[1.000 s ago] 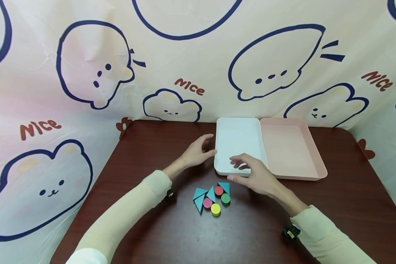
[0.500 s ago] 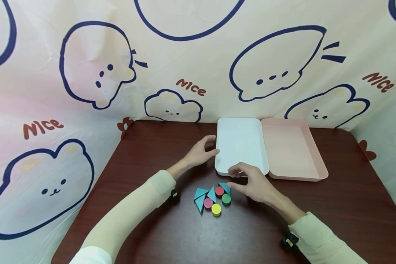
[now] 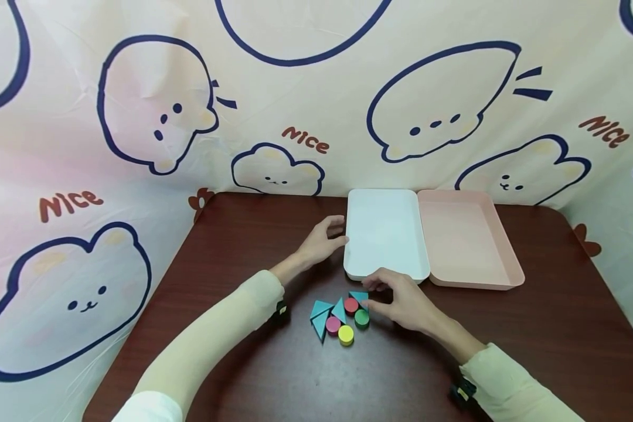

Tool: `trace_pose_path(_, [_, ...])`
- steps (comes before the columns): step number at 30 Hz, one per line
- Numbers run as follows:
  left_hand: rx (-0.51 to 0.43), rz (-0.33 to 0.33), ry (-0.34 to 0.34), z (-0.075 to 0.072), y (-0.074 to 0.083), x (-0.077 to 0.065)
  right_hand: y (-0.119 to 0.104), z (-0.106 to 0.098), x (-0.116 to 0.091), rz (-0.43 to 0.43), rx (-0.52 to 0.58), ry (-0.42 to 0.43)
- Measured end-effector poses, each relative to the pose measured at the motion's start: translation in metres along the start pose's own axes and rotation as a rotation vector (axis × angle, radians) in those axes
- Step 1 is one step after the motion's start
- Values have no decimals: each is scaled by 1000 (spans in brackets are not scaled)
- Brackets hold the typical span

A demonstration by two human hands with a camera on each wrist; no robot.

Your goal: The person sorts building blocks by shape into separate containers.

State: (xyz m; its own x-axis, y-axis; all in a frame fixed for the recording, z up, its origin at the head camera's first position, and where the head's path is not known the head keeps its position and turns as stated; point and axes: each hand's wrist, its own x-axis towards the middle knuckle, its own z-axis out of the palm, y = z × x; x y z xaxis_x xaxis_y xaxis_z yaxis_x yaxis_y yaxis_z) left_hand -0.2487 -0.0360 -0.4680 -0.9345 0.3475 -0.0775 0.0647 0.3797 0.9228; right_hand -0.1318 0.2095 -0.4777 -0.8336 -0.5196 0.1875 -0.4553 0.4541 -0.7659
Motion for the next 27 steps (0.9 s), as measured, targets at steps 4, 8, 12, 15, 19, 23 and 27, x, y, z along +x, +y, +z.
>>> trace_pose_path(4, [-60, -16, -5, 0, -1, 3, 2, 2, -2, 0, -13, -4])
trace_pose_path(8, [-77, -26, -13, 1, -2, 4, 4, 4, -4, 2, -21, -5])
trace_pose_path(12, [-78, -44, -6, 2, -3, 5, 5, 7, -4, -1, -28, -7])
trace_pose_path(15, [-96, -62, -14, 4, -3, 6, 6, 9, -5, 0, -39, -8])
trace_pose_path(19, [-130, -73, -37, 5, -5, 7, 6, 12, -6, 11, -66, -2])
trace_pose_path(23, [-152, -62, -54, 6, -5, 8, 5, 14, -6, 26, -93, 10])
trace_pose_path(27, [-177, -54, -67, 6, -6, 8, 5, 15, -6, 36, -104, 15])
